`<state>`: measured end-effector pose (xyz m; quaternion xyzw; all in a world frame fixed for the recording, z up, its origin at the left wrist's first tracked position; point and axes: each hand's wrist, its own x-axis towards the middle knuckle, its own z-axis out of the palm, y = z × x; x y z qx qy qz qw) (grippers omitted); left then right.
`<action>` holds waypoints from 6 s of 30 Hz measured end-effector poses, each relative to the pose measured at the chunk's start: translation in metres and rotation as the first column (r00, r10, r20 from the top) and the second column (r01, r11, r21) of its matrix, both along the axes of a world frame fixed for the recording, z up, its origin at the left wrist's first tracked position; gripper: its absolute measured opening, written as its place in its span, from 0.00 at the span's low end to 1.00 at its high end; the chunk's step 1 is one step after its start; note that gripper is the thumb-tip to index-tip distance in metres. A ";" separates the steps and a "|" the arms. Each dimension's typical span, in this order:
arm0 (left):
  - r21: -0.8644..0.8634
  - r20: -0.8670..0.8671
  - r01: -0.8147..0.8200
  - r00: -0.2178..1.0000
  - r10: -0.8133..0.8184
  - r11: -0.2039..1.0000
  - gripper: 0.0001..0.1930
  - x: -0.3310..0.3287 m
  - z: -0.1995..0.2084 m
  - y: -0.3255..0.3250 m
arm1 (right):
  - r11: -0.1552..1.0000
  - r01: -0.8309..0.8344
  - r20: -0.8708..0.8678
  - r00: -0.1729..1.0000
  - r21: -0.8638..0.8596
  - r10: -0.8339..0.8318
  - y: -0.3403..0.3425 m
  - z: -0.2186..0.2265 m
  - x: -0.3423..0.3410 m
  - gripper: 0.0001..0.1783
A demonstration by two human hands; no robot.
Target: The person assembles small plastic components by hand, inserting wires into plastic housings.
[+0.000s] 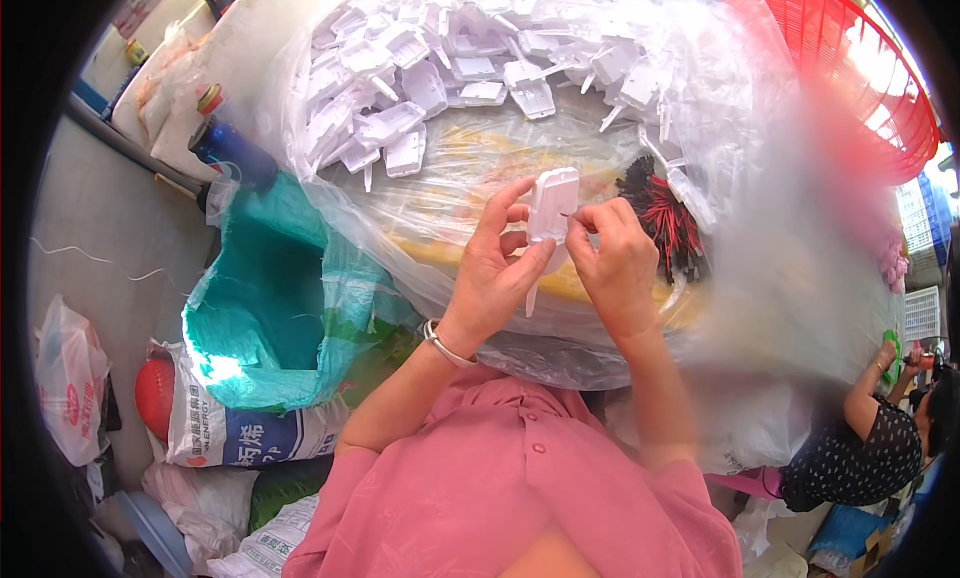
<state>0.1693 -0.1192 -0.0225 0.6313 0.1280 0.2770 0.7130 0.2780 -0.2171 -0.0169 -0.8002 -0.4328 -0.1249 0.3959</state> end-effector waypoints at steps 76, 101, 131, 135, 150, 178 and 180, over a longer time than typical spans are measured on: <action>0.108 -0.078 0.081 0.994 -0.073 0.991 0.11 0.015 -0.008 0.025 | 0.756 -0.162 -0.499 0.661 0.635 0.561 -0.001 -0.031 0.011 0.13; 0.194 0.010 -0.100 0.995 0.100 0.976 0.05 0.031 -0.025 0.021 | 0.963 -0.200 -0.359 0.898 0.178 0.253 -0.020 -0.020 0.014 0.20; -0.033 -0.367 0.473 0.814 -0.451 0.880 0.07 0.042 -0.017 0.049 | 0.848 -0.230 -0.592 0.629 0.477 0.504 -0.005 -0.031 0.034 0.04; 0.028 -0.298 0.467 0.848 -0.439 0.884 0.06 0.042 -0.018 0.050 | 0.872 -0.120 -0.617 0.660 0.475 0.427 -0.006 -0.031 0.034 0.04; -0.174 -0.188 0.468 0.848 -0.496 0.866 0.10 0.036 -0.023 0.044 | 0.922 -0.379 -0.002 0.925 0.080 0.381 -0.017 -0.012 0.034 0.05; -0.083 -0.258 0.396 0.878 -0.403 0.915 0.05 0.035 -0.033 0.042 | 0.895 -0.379 -0.630 0.641 0.236 0.438 -0.017 -0.022 0.028 0.10; -0.028 -0.239 0.439 0.869 -0.433 0.898 0.07 0.035 -0.032 0.038 | 0.887 -0.381 -0.661 0.599 0.261 0.452 -0.012 -0.023 0.032 0.09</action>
